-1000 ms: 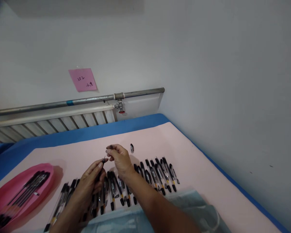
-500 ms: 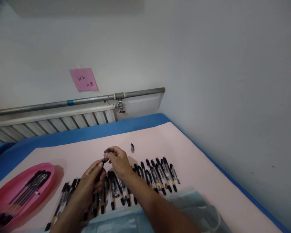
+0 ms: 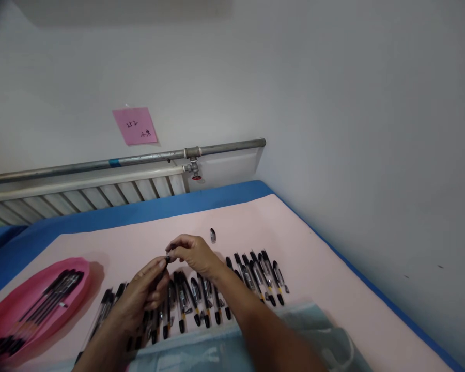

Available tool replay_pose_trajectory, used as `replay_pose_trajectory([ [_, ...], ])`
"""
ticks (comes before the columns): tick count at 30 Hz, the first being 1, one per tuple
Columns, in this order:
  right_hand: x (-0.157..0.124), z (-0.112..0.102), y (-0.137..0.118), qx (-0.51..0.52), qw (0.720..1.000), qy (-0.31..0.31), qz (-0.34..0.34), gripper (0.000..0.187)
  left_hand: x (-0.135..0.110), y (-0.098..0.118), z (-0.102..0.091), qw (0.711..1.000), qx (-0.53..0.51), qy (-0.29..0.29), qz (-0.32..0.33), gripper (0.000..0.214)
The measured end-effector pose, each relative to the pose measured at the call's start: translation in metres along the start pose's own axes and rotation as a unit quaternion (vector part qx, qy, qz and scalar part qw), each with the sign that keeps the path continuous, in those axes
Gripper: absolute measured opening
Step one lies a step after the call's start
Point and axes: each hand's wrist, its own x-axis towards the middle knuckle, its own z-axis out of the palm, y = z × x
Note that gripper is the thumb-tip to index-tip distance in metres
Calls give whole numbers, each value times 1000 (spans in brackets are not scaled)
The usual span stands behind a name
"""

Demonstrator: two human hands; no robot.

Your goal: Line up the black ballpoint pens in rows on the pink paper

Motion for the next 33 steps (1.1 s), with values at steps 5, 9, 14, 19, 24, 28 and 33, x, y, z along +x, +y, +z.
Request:
replay_pose_trajectory([
  [5,-2,-9,-3,-6,997,-69,39,14,-2,0,-4,999,-17,-38,-27,24],
  [9,-2,-11,-3,-1,992,-100,72,12,-2,0,-6,998,6,-47,-35,27],
  [14,-1,-10,-2,-18,992,-99,75,12,-2,1,-7,998,21,-50,-36,29],
  [19,0,-5,2,-21,995,-58,81,15,-2,1,-6,999,23,-35,-33,28],
  [24,0,-5,1,31,992,-87,85,20,-3,3,-8,998,-7,-49,-36,27],
  [28,-1,-3,1,22,995,-71,59,15,-3,5,-6,998,-2,-44,-35,28],
  [33,-1,3,2,-22,999,-9,40,17,-3,5,-2,1000,9,-20,-13,30],
])
